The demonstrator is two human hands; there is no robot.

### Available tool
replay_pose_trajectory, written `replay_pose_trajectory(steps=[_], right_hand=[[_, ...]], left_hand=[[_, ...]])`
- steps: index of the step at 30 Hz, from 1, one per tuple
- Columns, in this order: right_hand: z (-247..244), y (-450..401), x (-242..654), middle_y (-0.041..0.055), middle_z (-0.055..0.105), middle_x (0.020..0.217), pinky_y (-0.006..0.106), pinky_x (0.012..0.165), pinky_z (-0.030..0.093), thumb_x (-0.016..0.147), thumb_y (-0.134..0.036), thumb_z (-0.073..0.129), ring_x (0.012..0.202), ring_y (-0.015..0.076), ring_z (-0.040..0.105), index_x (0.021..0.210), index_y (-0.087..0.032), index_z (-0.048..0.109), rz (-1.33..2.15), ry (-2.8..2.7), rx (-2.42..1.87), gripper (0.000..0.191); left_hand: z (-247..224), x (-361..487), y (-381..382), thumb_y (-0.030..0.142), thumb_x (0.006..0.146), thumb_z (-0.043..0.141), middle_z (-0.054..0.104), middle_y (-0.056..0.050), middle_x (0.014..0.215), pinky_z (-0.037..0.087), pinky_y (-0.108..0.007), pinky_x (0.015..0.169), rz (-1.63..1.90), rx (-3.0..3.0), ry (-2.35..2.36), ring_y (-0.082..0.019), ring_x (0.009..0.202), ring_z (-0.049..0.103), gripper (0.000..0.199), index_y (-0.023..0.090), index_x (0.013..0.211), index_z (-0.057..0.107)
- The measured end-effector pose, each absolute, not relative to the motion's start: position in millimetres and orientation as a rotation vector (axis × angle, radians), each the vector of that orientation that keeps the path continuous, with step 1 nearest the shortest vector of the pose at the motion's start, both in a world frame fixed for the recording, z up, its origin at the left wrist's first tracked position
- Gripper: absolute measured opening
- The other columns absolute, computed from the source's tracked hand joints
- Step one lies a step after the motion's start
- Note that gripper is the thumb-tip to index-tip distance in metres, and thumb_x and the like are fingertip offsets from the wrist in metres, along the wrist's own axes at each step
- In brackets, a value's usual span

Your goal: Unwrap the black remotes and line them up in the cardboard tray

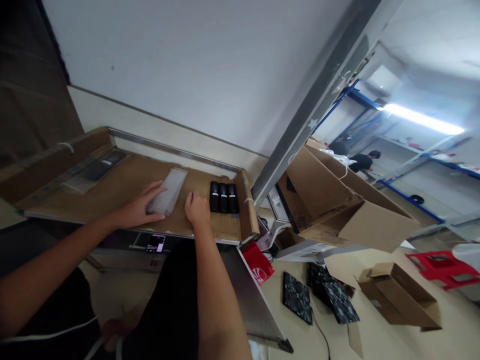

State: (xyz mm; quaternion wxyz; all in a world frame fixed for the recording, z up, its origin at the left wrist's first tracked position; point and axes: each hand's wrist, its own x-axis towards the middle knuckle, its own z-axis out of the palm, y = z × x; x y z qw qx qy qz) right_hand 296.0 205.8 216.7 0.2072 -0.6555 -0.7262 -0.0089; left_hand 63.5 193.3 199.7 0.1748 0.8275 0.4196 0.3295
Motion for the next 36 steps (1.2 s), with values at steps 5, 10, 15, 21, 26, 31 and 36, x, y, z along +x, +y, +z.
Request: replay_pose_trajectory(steps=[5,10,15,21,26,31,36], right_hand=[[216.6,205.5,294.9,0.0140,0.075,0.096,0.028,0.078,0.044,0.106,-0.032,0.038,0.088,0.0221,0.070,0.101,-0.015,0.071,-0.033,-2.014,-1.828,0.037],[216.4,205.9,294.9,0.0141,0.076,0.094,0.028,0.076,0.044,0.107,-0.032,0.036,0.085,0.0220,0.070,0.098,-0.014,0.072,-0.053,-2.030,-1.828,0.041],[216.7,205.9,296.2,0.0130,0.076,0.093,0.028,0.074,0.042,0.106,-0.032,0.037,0.083,0.0216,0.070,0.099,-0.016,0.072,-0.041,-2.011,-1.817,0.039],[214.7,207.4,296.7,0.0132,0.075,0.092,0.028,0.074,0.041,0.106,-0.032,0.037,0.082,0.0214,0.069,0.099,-0.016,0.072,-0.026,-1.998,-1.810,0.040],[213.7,207.5,297.4,0.0121,0.076,0.093,0.028,0.073,0.040,0.106,-0.031,0.037,0.081,0.0206,0.068,0.098,-0.016,0.072,-0.020,-1.981,-1.782,0.039],[218.2,203.7,303.4,0.0111,0.076,0.091,0.027,0.069,0.038,0.106,-0.032,0.035,0.079,0.0192,0.067,0.095,-0.017,0.072,0.072,-1.843,-1.848,0.041],[220.2,194.3,306.0,0.0087,0.075,0.085,0.026,0.065,0.037,0.103,-0.034,0.042,0.076,0.0192,0.066,0.086,-0.019,0.072,0.119,-1.813,-1.909,0.037]], left_hand=[[189.4,64.5,208.1,0.066,0.081,0.065,0.032,-0.017,0.160,0.029,-0.051,0.121,1.006,2.271,1.305,-0.034,0.148,0.033,0.086,0.019,0.149,0.042],[184.1,66.5,219.4,0.068,0.080,0.064,0.039,-0.017,0.157,0.031,-0.049,0.120,1.032,2.277,1.331,-0.033,0.145,0.036,0.090,0.018,0.151,0.040],[195.3,69.1,210.3,0.065,0.094,0.041,0.047,-0.012,0.154,0.029,-0.050,0.120,0.785,2.388,1.303,-0.031,0.144,0.040,0.065,0.022,0.140,0.058],[199.6,72.2,206.5,0.048,0.102,0.025,0.038,-0.008,0.162,0.023,-0.051,0.122,0.524,2.496,1.397,-0.029,0.149,0.033,0.057,0.027,0.149,0.050],[197.7,72.8,204.7,0.050,0.100,0.031,0.031,-0.010,0.165,0.018,-0.055,0.123,0.484,2.505,1.417,-0.032,0.151,0.028,0.060,0.024,0.153,0.045],[195.4,62.4,206.0,0.055,0.101,0.029,0.030,-0.012,0.165,0.022,-0.046,0.125,0.911,2.230,1.369,-0.026,0.152,0.027,0.066,0.018,0.155,0.037],[185.0,52.1,212.0,0.055,0.097,0.041,0.041,-0.014,0.158,0.027,-0.051,0.123,0.995,2.169,1.425,-0.029,0.147,0.036,0.065,0.018,0.152,0.042]])
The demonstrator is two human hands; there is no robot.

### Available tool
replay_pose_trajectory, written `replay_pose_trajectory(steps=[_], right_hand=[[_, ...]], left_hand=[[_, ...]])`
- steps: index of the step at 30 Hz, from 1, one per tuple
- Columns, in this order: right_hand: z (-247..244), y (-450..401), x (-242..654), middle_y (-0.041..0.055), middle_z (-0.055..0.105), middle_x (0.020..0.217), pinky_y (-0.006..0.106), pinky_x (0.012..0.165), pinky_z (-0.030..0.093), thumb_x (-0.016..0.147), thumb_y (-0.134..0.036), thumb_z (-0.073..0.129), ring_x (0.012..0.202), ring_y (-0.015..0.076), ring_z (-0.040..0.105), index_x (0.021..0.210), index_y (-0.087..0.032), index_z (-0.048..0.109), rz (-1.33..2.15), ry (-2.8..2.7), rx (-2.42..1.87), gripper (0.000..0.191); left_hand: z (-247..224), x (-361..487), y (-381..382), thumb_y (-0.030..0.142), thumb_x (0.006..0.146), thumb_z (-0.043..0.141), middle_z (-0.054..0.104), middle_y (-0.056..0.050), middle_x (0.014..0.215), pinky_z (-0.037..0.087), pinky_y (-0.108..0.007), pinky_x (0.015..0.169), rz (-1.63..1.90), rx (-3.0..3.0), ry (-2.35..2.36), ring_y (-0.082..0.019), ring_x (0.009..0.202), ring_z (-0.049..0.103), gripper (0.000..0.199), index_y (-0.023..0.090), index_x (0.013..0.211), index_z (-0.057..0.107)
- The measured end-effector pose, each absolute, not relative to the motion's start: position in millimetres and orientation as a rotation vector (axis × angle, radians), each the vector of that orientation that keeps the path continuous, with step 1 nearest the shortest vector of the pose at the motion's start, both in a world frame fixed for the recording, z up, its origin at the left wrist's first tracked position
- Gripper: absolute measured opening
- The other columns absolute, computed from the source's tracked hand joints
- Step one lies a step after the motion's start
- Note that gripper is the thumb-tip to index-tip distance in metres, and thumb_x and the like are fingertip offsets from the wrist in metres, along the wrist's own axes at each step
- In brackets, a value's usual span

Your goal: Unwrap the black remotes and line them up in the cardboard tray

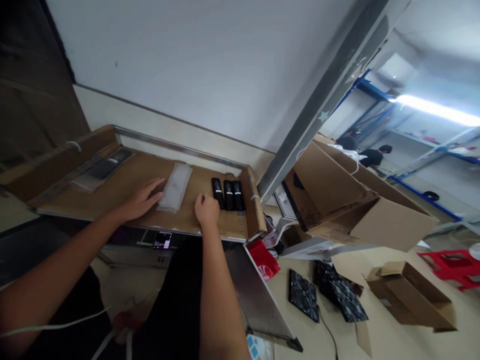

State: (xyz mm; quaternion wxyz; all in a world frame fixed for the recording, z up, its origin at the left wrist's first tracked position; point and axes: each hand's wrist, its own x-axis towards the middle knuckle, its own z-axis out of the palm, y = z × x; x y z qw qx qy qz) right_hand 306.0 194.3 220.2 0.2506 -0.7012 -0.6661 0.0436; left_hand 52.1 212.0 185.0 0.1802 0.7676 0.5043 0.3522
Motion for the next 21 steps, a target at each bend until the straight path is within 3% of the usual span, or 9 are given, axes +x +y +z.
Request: replay_pose_trajectory(steps=[3,8,12,17,21], right_hand=[[220.3,189.8,303.6,0.0095,0.075,0.086,0.025,0.067,0.039,0.103,-0.033,0.044,0.077,0.0190,0.067,0.088,-0.019,0.073,0.098,-1.865,-1.894,0.035],[218.9,189.8,300.1,0.0125,0.075,0.088,0.027,0.071,0.043,0.102,-0.032,0.044,0.078,0.0215,0.068,0.094,-0.017,0.073,0.060,-1.903,-1.939,0.034],[212.8,197.6,298.3,0.0162,0.072,0.106,0.033,0.090,0.045,0.099,-0.026,0.047,0.101,0.0255,0.065,0.109,-0.012,0.069,-0.051,-1.918,-1.877,0.028],[200.1,216.9,296.5,0.0235,0.054,0.141,0.042,0.113,0.032,0.097,-0.023,0.048,0.132,0.0301,0.046,0.137,-0.004,0.054,-0.064,-1.988,-1.774,0.045],[196.7,231.1,294.0,0.0269,0.050,0.144,0.046,0.119,0.023,0.098,-0.023,0.046,0.141,0.0310,0.037,0.139,0.001,0.049,-0.044,-1.965,-1.775,0.048]], left_hand=[[183.2,53.0,211.7,0.053,0.094,0.048,0.041,-0.014,0.158,0.028,-0.052,0.122,0.967,2.210,1.421,-0.031,0.147,0.036,0.066,0.020,0.151,0.042],[190.6,55.6,207.5,0.054,0.097,0.042,0.047,-0.014,0.153,0.031,-0.048,0.121,1.088,2.044,1.434,-0.029,0.142,0.043,0.064,0.016,0.148,0.044],[193.1,54.4,206.4,0.056,0.095,0.045,0.055,-0.015,0.145,0.037,-0.047,0.116,1.160,1.922,1.465,-0.029,0.134,0.051,0.062,0.016,0.142,0.049],[189.9,53.2,207.6,0.053,0.094,0.048,0.062,-0.013,0.135,0.044,-0.047,0.110,1.207,1.875,1.444,-0.027,0.125,0.058,0.054,0.018,0.134,0.054],[186.8,52.5,209.7,0.053,0.093,0.049,0.062,-0.013,0.134,0.045,-0.047,0.110,1.228,1.864,1.422,-0.027,0.124,0.059,0.053,0.018,0.132,0.054]])
